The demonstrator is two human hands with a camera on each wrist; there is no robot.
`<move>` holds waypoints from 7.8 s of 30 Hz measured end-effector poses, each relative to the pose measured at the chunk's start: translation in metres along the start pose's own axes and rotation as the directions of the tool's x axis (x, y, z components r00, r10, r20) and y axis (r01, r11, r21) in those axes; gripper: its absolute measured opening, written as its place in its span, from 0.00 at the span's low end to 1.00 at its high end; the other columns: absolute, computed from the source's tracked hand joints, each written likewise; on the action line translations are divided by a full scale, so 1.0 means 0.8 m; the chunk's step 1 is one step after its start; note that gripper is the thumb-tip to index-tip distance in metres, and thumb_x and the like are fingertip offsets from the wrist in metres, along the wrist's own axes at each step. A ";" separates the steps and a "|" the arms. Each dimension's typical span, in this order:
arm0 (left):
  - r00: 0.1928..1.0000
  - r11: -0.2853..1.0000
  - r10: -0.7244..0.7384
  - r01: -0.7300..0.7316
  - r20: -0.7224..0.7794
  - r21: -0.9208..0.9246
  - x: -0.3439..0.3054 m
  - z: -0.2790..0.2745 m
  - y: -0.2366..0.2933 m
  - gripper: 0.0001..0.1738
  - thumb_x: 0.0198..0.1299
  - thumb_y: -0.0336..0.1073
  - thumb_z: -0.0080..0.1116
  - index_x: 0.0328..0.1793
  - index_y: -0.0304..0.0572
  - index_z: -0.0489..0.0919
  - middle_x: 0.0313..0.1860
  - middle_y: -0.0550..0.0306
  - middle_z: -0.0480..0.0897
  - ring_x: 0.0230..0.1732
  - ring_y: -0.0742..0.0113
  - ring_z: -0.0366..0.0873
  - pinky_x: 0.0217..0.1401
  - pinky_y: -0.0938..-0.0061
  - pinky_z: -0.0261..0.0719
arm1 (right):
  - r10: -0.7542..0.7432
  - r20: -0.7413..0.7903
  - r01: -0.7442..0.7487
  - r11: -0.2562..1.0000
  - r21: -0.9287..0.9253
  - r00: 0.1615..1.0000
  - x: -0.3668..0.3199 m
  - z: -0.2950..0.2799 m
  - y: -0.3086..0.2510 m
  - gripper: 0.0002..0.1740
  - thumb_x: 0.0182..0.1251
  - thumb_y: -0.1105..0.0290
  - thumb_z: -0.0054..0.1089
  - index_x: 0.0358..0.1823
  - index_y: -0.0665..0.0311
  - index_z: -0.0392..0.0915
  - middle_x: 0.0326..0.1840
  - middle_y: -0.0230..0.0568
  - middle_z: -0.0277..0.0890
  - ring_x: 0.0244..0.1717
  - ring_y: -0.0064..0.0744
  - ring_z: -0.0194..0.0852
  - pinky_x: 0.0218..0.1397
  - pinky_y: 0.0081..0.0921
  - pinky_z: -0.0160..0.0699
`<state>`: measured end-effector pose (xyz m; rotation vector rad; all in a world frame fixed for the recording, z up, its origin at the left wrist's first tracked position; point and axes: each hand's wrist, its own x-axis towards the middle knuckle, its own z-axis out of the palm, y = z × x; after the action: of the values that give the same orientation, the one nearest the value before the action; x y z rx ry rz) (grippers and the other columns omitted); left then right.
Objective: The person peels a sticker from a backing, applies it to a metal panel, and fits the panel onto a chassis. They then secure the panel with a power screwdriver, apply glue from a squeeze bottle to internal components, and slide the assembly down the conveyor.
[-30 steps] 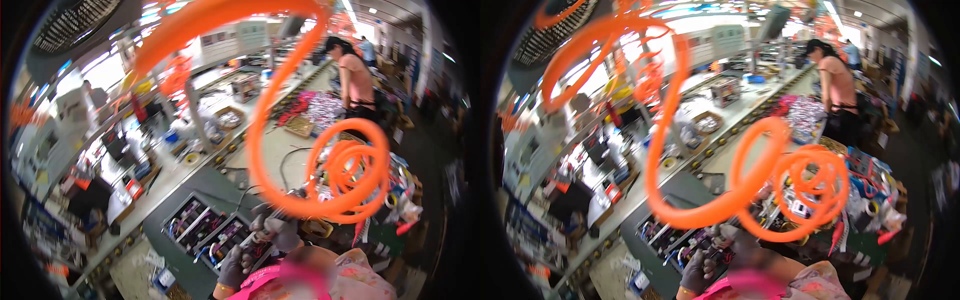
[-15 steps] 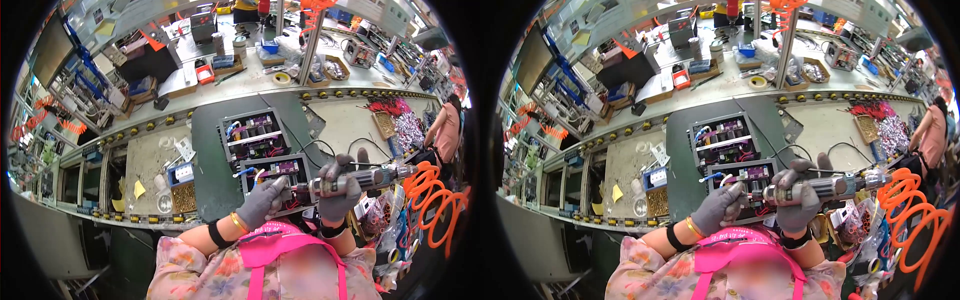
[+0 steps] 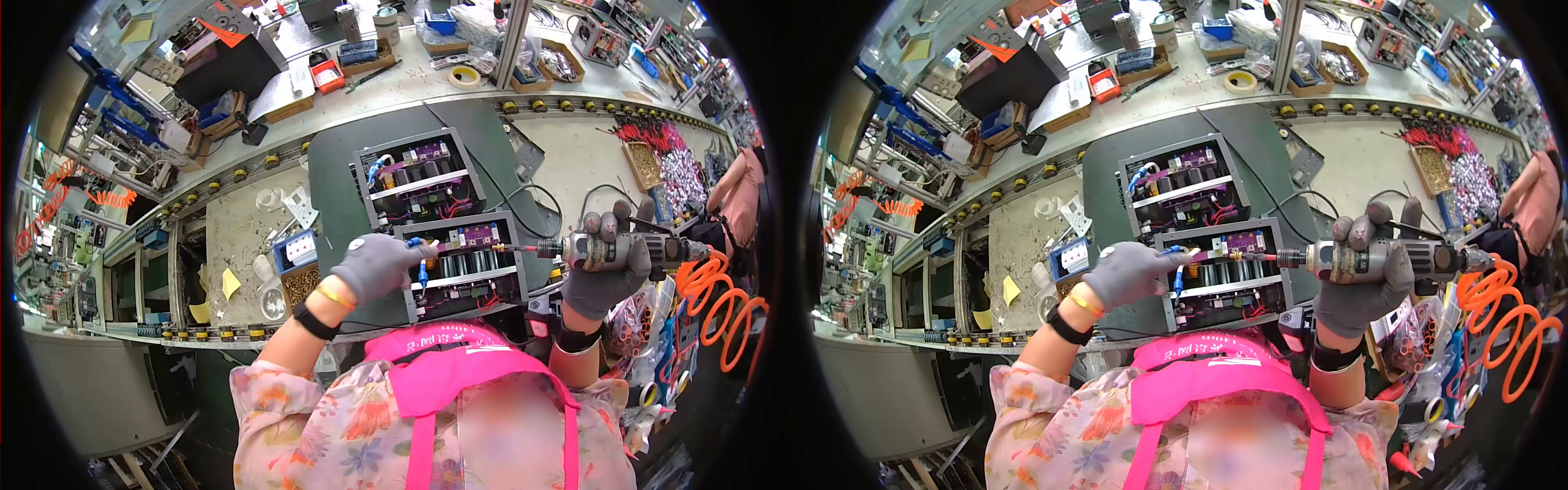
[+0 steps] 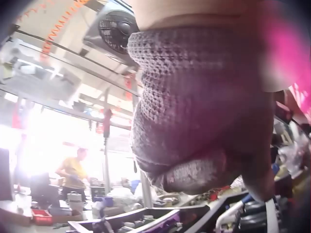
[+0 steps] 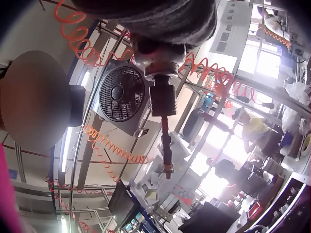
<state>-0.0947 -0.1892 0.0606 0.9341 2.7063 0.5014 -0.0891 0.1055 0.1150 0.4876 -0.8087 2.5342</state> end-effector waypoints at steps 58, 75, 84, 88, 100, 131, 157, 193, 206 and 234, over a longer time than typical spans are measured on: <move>0.958 0.995 -0.093 0.101 0.273 -0.017 0.168 0.048 0.021 0.17 0.51 0.52 0.55 0.33 0.48 0.83 0.26 0.49 0.81 0.33 0.51 0.81 0.36 0.60 0.77 | 0.228 -0.062 -0.220 0.782 -0.584 0.972 -0.022 -0.075 0.123 0.32 0.51 0.87 0.55 0.60 0.67 0.61 0.44 0.42 0.72 0.38 0.29 0.77 0.43 0.25 0.79; 0.984 0.992 -0.110 0.100 0.140 0.072 0.163 0.055 0.012 0.13 0.52 0.33 0.54 0.43 0.38 0.70 0.24 0.43 0.79 0.30 0.43 0.80 0.29 0.56 0.77 | 0.212 0.016 -0.151 0.745 -0.649 0.977 -0.030 -0.088 0.122 0.33 0.55 0.84 0.54 0.64 0.62 0.56 0.45 0.44 0.70 0.38 0.29 0.76 0.34 0.25 0.79; 0.970 0.942 0.010 0.073 -0.244 0.327 0.168 0.122 -0.003 0.05 0.55 0.35 0.51 0.32 0.42 0.74 0.21 0.55 0.79 0.22 0.60 0.80 0.21 0.66 0.75 | 0.229 -0.030 -0.201 0.776 -0.598 0.973 -0.037 -0.085 0.126 0.27 0.51 0.88 0.54 0.54 0.65 0.63 0.42 0.41 0.73 0.38 0.27 0.77 0.45 0.25 0.78; 0.968 0.954 -0.013 0.087 -0.251 0.288 0.172 0.120 -0.003 0.06 0.55 0.37 0.51 0.30 0.44 0.74 0.21 0.54 0.79 0.22 0.60 0.80 0.21 0.66 0.75 | 0.281 -0.053 -0.249 0.730 -0.636 0.958 -0.035 -0.089 0.131 0.23 0.52 0.87 0.56 0.49 0.64 0.65 0.39 0.38 0.73 0.39 0.26 0.77 0.45 0.25 0.78; 0.930 0.901 -0.360 0.327 -0.070 -0.284 0.161 0.070 -0.008 0.16 0.59 0.44 0.54 0.45 0.40 0.77 0.32 0.44 0.81 0.32 0.56 0.82 0.30 0.65 0.77 | 0.305 0.049 -0.189 0.700 -0.689 0.951 -0.031 -0.085 0.141 0.28 0.52 0.89 0.55 0.57 0.69 0.64 0.43 0.39 0.73 0.38 0.24 0.77 0.45 0.23 0.78; 0.904 -0.180 -0.367 0.161 0.218 -0.970 -0.019 0.087 0.088 0.10 0.68 0.41 0.48 0.49 0.47 0.73 0.22 0.67 0.69 0.19 0.79 0.63 0.17 0.84 0.64 | 0.170 -0.270 -0.229 0.952 -0.203 0.948 -0.073 0.015 0.064 0.25 0.54 0.82 0.54 0.57 0.69 0.65 0.36 0.41 0.76 0.30 0.30 0.80 0.35 0.25 0.81; 0.743 -0.551 -0.389 0.286 0.544 -0.784 -0.007 0.103 0.082 0.22 0.64 0.60 0.48 0.25 0.57 0.66 0.13 0.73 0.60 0.10 0.81 0.51 0.10 0.85 0.50 | 0.237 -0.181 -0.267 0.950 -0.164 0.955 -0.093 0.028 0.069 0.27 0.52 0.85 0.53 0.57 0.68 0.64 0.38 0.39 0.75 0.33 0.32 0.79 0.37 0.28 0.80; 0.987 0.896 0.010 -0.079 -0.158 -0.438 0.092 0.057 -0.045 0.11 0.58 0.40 0.58 0.34 0.39 0.79 0.30 0.47 0.78 0.35 0.54 0.79 0.37 0.65 0.75 | 0.069 -0.214 -0.074 0.997 -0.016 0.974 -0.042 0.009 0.001 0.24 0.61 0.71 0.46 0.61 0.57 0.62 0.35 0.42 0.74 0.31 0.33 0.74 0.32 0.42 0.80; 0.992 0.971 0.060 -0.033 0.110 -0.237 0.165 0.089 -0.036 0.20 0.55 0.55 0.56 0.29 0.46 0.82 0.24 0.50 0.79 0.30 0.49 0.78 0.33 0.58 0.73 | -0.077 -0.347 -0.129 0.835 -0.535 0.935 -0.038 -0.055 0.063 0.14 0.61 0.75 0.49 0.49 0.67 0.67 0.35 0.40 0.74 0.25 0.27 0.73 0.30 0.27 0.74; 0.995 0.506 0.024 0.072 0.097 -0.859 0.123 0.032 0.057 0.31 0.55 0.62 0.57 0.44 0.38 0.74 0.23 0.64 0.73 0.19 0.77 0.68 0.22 0.80 0.66 | 0.432 -0.426 -0.458 0.888 0.046 0.795 0.015 -0.004 0.076 0.21 0.56 0.72 0.63 0.48 0.61 0.64 0.31 0.30 0.68 0.25 0.22 0.72 0.23 0.24 0.77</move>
<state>-0.1366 -0.0875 0.0441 0.5660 1.8909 1.5621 -0.1305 0.0662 0.0900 -0.3252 -0.9013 2.8678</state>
